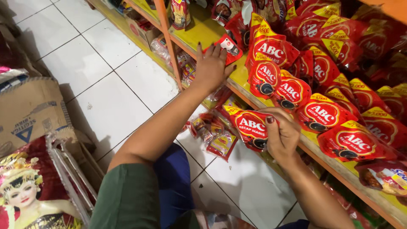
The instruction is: The person organizes several sauce packets and noodle bags on a wooden shelf by hand. They pick up items from the floor and stack them neatly on the bottom shelf.
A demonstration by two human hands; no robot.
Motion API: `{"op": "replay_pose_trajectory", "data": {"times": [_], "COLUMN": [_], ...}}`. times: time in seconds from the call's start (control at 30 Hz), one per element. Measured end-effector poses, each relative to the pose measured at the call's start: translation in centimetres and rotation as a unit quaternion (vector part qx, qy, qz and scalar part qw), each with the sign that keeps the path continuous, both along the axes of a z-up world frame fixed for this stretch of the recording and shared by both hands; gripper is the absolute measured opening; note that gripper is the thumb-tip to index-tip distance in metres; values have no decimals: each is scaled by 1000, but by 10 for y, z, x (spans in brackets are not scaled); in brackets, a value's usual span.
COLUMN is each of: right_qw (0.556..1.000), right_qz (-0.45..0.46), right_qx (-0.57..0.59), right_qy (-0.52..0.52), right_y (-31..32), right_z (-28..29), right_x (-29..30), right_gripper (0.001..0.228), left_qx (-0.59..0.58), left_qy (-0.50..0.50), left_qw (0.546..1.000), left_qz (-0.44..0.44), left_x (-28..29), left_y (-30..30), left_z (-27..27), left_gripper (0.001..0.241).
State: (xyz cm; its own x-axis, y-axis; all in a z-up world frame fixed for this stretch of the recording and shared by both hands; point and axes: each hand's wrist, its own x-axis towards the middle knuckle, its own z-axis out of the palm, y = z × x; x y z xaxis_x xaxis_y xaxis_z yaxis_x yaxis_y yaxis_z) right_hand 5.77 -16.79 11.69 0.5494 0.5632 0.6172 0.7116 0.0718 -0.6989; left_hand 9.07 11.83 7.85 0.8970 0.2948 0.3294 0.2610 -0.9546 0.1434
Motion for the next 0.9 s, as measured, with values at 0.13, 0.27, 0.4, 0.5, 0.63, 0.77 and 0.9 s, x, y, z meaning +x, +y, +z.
{"op": "replay_pose_trajectory", "data": {"times": [0.13, 0.27, 0.4, 0.5, 0.63, 0.77, 0.9], "right_qw": [1000, 998, 997, 991, 979, 974, 953], "right_qz": [-19, -24, -31, -31, -72, -76, -11], "right_qx": [-15, -47, -40, 22, 22, 21, 59], "right_qy": [1, 30, 61, 129, 189, 210, 297], "right_y": [2, 14, 28, 41, 72, 124, 184], "right_z": [-8, -12, -18, -21, -29, -44, -55], "right_x": [-2, -4, -9, -8, 0, 7, -4], "right_gripper": [29, 32, 34, 31, 28, 30, 28], "left_qx": [-46, -72, -258, -629, -787, -690, -640], "left_qy": [-141, -248, -294, -314, -229, -129, -182], "left_qw": [984, 941, 909, 709, 570, 696, 717], "left_qz": [-104, -218, -144, -60, -64, -151, -208], "left_x": [-33, -49, -42, -45, -85, -128, -145], "left_y": [20, 46, 50, 58, 70, 60, 60], "left_z": [-22, -38, -63, -75, -80, -76, -69], "left_gripper": [66, 54, 38, 34, 42, 42, 34]}}
